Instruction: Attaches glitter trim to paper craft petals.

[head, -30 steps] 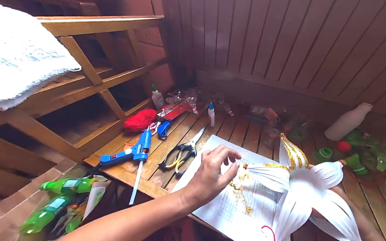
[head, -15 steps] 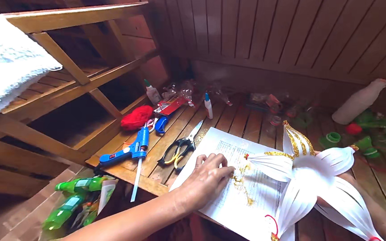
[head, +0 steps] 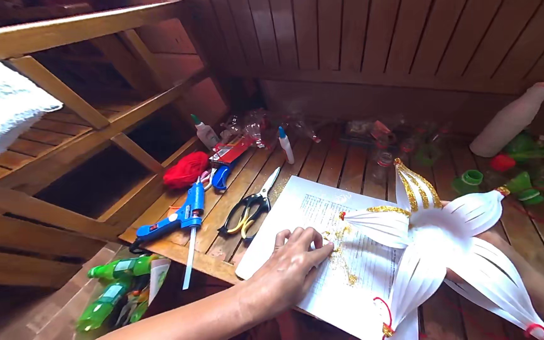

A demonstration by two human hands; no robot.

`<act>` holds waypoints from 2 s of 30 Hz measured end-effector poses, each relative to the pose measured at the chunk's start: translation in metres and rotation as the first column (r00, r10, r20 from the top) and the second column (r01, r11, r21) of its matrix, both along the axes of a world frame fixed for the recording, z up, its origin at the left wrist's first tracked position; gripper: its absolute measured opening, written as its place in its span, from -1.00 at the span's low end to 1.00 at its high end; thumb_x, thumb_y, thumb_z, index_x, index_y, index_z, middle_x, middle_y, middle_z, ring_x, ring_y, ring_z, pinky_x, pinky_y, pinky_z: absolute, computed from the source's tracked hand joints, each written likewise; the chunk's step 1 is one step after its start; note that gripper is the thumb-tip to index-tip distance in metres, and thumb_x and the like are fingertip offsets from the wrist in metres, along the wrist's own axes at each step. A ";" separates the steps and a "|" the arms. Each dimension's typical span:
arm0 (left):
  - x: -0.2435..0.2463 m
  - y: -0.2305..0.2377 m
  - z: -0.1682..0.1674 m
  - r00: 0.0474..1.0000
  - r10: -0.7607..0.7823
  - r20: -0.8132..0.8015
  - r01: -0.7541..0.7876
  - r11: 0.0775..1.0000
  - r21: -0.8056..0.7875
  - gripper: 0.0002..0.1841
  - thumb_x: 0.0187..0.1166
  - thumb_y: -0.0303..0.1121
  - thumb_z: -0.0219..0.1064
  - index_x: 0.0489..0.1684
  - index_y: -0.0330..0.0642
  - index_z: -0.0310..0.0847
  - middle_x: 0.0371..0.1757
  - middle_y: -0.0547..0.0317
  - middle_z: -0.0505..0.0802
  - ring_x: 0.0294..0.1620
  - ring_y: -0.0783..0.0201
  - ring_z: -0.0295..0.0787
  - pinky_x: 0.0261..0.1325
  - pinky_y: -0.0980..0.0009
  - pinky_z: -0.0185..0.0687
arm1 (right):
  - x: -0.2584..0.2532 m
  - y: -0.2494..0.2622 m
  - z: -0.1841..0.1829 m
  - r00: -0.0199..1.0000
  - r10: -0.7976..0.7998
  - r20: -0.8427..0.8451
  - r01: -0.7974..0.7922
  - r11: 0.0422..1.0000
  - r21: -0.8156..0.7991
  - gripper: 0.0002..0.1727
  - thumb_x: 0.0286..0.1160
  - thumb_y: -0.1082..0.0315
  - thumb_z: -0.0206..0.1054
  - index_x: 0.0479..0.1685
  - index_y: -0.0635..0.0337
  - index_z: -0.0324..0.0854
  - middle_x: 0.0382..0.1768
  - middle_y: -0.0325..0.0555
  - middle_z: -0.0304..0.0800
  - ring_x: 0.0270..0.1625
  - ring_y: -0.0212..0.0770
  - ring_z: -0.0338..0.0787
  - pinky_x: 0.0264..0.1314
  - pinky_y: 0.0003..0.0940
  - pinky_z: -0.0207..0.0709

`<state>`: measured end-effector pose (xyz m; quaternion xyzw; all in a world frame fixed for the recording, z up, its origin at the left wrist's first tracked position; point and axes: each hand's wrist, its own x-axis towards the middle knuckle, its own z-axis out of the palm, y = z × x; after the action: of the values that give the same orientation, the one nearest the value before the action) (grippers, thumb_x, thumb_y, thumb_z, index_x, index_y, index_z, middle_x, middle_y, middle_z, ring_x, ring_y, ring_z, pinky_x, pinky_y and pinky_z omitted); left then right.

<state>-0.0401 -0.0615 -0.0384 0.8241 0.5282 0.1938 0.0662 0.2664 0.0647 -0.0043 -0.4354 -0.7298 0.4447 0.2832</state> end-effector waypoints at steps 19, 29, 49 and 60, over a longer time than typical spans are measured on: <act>-0.004 0.018 0.029 0.942 0.061 0.330 0.005 0.981 -0.196 -0.60 0.42 -0.56 0.12 0.03 -0.09 0.87 0.06 0.06 0.81 0.15 0.15 0.69 0.28 0.00 0.43 | 0.000 0.012 -0.028 0.921 0.000 -0.388 0.024 0.998 0.057 -0.81 0.55 0.64 0.08 -0.12 0.50 0.62 -0.26 -0.36 0.77 -0.10 -0.80 0.66 0.11 -0.85 0.47; 0.031 0.042 0.041 0.771 0.038 0.636 0.029 0.995 -0.094 -0.50 0.44 -0.59 0.06 0.27 -0.14 0.80 0.09 0.13 0.73 0.17 0.50 0.58 0.23 0.60 0.47 | -0.010 0.023 -0.036 0.857 -0.004 -0.516 0.018 1.000 0.023 -0.75 0.43 0.68 0.09 -0.45 0.28 0.65 -0.48 -0.54 0.77 -0.29 -0.83 0.67 -0.09 -0.87 0.51; 0.036 0.042 0.025 0.946 -0.109 0.306 0.009 0.950 0.312 -0.43 0.34 -0.59 0.16 0.36 0.00 0.78 0.02 0.12 0.76 0.08 0.20 0.64 0.23 0.07 0.33 | -0.007 -0.012 -0.006 0.925 0.023 -0.379 0.007 0.997 0.077 -0.83 0.60 0.62 0.09 -0.09 0.45 0.61 -0.26 -0.40 0.80 -0.09 -0.78 0.71 0.13 -0.83 0.52; 0.036 0.043 0.025 0.975 -0.095 0.202 0.007 0.918 0.398 -0.45 0.36 -0.58 0.17 0.35 -0.01 0.78 0.03 0.10 0.78 0.08 0.17 0.66 0.26 0.04 0.30 | -0.010 0.022 -0.033 0.858 -0.007 -0.514 -0.028 0.998 -0.059 -0.68 0.49 0.68 0.03 -0.43 0.19 0.66 -0.47 -0.56 0.78 -0.28 -0.82 0.69 -0.07 -0.86 0.52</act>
<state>-0.0039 -0.0182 -0.0135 0.8079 0.4460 0.3833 -0.0387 0.2559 0.0866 -0.0370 -0.3060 -0.6156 0.5693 0.4509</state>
